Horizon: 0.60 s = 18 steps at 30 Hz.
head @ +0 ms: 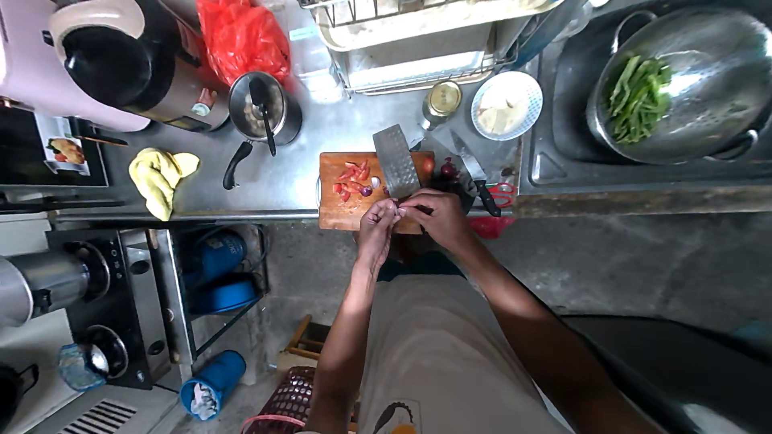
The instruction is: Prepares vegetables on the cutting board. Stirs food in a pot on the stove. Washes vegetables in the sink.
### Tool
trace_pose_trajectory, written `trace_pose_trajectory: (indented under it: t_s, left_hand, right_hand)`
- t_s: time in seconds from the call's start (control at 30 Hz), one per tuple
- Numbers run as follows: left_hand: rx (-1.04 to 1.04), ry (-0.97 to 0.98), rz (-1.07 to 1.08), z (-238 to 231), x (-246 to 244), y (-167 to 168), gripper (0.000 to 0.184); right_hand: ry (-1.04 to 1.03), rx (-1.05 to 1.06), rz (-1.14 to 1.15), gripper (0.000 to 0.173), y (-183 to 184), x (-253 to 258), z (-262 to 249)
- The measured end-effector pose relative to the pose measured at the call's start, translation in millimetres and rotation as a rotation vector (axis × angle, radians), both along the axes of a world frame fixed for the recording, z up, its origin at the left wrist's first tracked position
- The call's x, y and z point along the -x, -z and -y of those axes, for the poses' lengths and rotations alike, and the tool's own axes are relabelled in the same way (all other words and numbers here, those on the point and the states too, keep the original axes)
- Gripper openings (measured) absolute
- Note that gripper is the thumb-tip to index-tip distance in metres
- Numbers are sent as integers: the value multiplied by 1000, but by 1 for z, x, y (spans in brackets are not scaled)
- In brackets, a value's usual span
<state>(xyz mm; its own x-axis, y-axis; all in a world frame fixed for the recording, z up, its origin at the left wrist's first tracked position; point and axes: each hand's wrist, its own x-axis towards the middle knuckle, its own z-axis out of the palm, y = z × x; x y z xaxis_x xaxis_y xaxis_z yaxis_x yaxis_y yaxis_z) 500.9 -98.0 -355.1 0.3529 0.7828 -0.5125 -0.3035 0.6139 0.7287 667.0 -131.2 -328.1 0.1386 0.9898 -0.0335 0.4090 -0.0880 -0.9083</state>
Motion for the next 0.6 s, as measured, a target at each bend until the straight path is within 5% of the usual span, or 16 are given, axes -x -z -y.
trace_pose_trajectory:
  t_s: [0.6]
  left_hand:
    - [41,34,33,0,2,0,13]
  right_hand:
    - [17,150,-178,7,-1,-7,-1]
